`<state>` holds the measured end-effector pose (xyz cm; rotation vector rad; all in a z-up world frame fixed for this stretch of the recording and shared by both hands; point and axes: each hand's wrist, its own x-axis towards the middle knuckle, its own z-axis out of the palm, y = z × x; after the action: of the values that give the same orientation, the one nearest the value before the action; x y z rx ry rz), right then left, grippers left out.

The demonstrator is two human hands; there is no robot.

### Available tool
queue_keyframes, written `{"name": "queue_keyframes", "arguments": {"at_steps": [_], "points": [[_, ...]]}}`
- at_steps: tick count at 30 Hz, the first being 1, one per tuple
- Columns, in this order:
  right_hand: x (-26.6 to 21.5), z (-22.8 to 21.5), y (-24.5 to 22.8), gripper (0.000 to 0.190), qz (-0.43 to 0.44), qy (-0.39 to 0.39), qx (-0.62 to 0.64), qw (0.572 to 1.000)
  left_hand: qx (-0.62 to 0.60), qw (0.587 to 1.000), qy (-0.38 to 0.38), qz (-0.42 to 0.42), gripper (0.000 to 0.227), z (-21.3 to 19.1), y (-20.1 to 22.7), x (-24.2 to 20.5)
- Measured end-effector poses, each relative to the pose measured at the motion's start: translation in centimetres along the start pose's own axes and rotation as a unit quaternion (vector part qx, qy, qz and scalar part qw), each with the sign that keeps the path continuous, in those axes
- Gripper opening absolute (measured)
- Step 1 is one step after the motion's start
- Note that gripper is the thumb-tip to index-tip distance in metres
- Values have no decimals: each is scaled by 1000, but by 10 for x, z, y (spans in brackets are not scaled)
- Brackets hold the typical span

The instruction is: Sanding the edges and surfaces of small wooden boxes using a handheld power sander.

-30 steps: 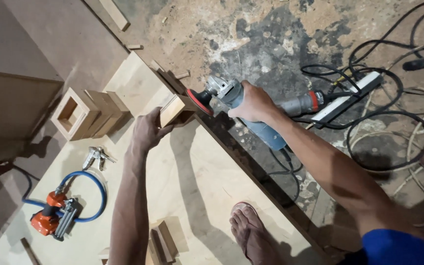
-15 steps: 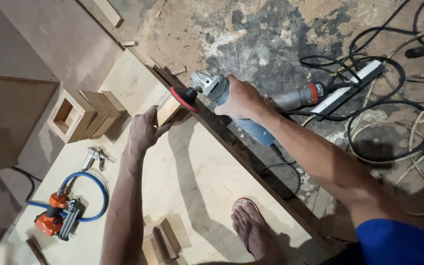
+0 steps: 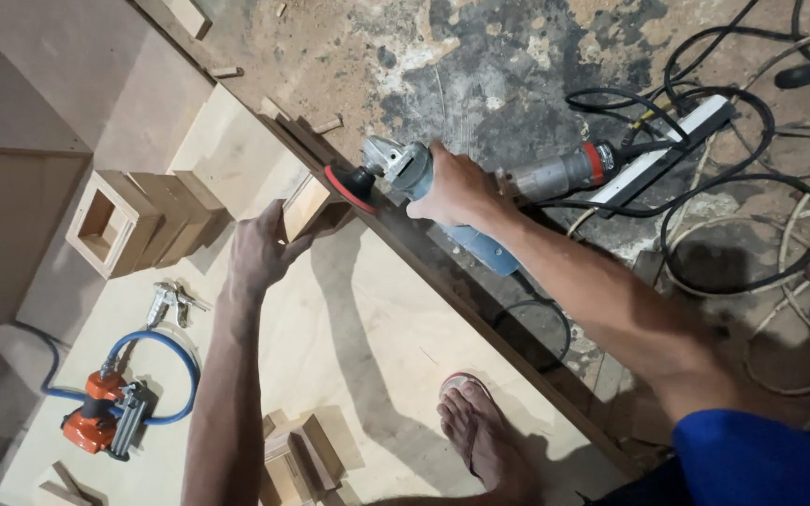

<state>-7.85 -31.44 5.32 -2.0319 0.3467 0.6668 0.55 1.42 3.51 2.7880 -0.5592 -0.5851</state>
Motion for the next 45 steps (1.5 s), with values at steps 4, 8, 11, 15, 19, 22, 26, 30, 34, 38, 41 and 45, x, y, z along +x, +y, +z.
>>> {"name": "queue_keyframes", "arguments": {"at_steps": [4,8,11,15,19,22,26,30,34,38,41,45], "points": [[30,22,25,77,8,-7,7,1000,16,1000,0,-5,53,-5,4,-1],[59,46,63,76,42,-3,25,999,51,999,-7,-4,50,-7,11,-2],[49,37,70,73,55,0,37,998,65,998,-5,-17,49,-11,16,-1],[16,8,60,72,68,11,38,997,120,990,-49,-51,53,-8,12,5],[17,5,72,76,70,9,25,997,109,990,-73,-59,71,-31,57,7],[14,0,65,78,60,13,20,998,123,977,-123,-122,67,-36,68,10],[15,-1,44,76,37,7,30,999,141,967,-170,-128,64,-50,97,6],[4,-5,13,77,4,7,33,999,139,966,-171,-135,59,-40,85,4],[17,10,15,79,-11,10,30,999,92,973,-151,-145,56,-46,100,3],[25,15,12,75,-26,13,11,1000,80,975,-143,-148,57,-47,94,0],[27,16,18,76,-15,15,-2,1000,79,977,-141,-136,52,-41,88,4],[20,11,12,74,-30,13,17,999,69,981,-132,-126,44,-44,89,3]]}}
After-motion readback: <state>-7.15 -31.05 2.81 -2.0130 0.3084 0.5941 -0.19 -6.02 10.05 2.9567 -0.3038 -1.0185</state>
